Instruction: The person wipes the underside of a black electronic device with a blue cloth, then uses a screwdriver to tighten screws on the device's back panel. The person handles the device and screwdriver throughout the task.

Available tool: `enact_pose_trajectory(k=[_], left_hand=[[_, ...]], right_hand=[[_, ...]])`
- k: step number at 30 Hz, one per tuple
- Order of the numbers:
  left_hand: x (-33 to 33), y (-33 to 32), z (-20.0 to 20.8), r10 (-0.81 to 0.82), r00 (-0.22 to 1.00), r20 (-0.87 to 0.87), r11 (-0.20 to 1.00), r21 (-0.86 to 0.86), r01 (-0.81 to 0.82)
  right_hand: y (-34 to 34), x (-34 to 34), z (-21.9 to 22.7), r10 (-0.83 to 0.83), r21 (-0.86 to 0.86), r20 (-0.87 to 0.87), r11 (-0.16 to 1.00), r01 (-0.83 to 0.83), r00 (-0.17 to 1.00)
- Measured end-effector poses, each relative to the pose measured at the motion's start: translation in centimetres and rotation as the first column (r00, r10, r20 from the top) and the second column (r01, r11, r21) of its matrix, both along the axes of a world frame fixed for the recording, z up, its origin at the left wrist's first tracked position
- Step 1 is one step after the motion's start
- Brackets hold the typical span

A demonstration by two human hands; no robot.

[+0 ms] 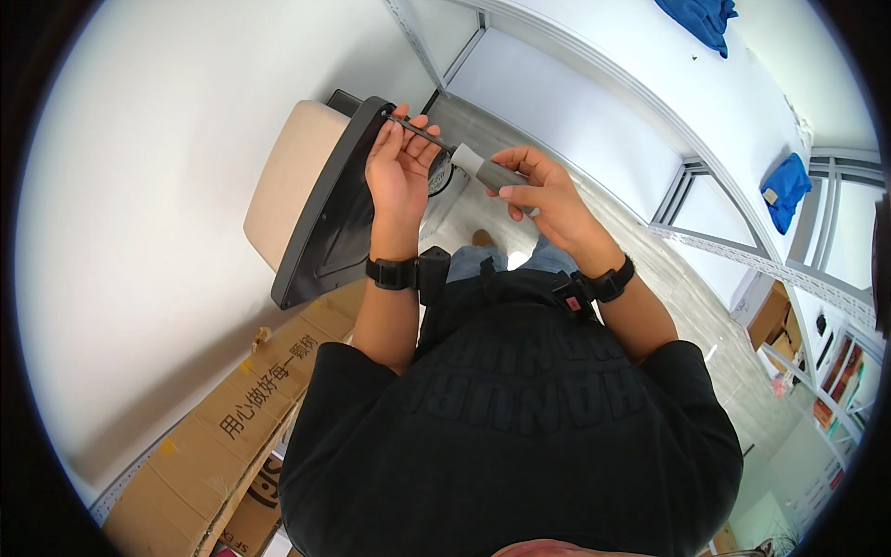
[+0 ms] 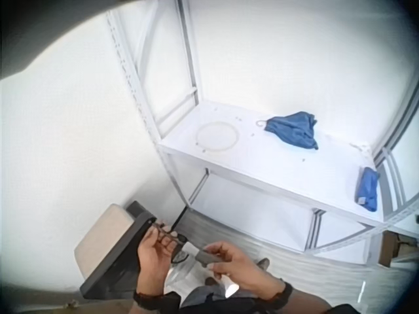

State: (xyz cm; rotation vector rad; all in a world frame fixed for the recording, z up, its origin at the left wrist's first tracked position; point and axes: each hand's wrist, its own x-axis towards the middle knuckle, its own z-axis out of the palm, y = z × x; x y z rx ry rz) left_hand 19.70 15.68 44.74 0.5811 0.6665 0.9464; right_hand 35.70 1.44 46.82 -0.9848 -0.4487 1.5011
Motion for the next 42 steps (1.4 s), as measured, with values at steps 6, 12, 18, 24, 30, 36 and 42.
enact_pose_trajectory(k=[6,12,18,24,30,36,42], left_hand=[[0.2,0.0,0.0,0.034,0.999,-0.033,0.999,-0.013,-0.035],[0.2,0.1,-0.2,0.055,0.998,-0.041,0.998,-0.029,-0.056],[0.2,0.1,-0.1,0.039,0.999,-0.019,0.999,-0.034,-0.040],[0.3,0.1,-0.1,0.026,0.999,0.024,0.999,-0.038,-0.025],[0.2,0.2,-0.3,0.011,0.994,0.108,0.998,-0.060,-0.005],[0.8,0.2,-0.7,0.074,0.997,-0.036,0.995,-0.066,-0.076],[4.6,-1.0,-1.0,-0.001,0.999,-0.037,0.996,-0.084,-0.002]], right_hand=[[0.1,-0.2,0.2,-0.007,-0.008,-0.015,1.000,0.007,1.000],[0.3,-0.3,0.6,-0.001,-0.014,-0.042,1.000,0.000,0.999],[0.2,-0.1,0.5,0.014,-0.008,-0.097,1.000,-0.015,0.995],[0.0,0.2,0.4,0.004,-0.003,-0.126,1.000,-0.005,0.992],[-0.7,0.7,0.7,0.002,-0.026,-0.106,1.000,-0.005,0.994],[-1.1,1.2,-0.2,-0.005,-0.020,-0.113,1.000,0.003,0.994],[-3.7,4.3,-1.0,-0.063,-0.033,-0.089,0.998,0.060,0.994]])
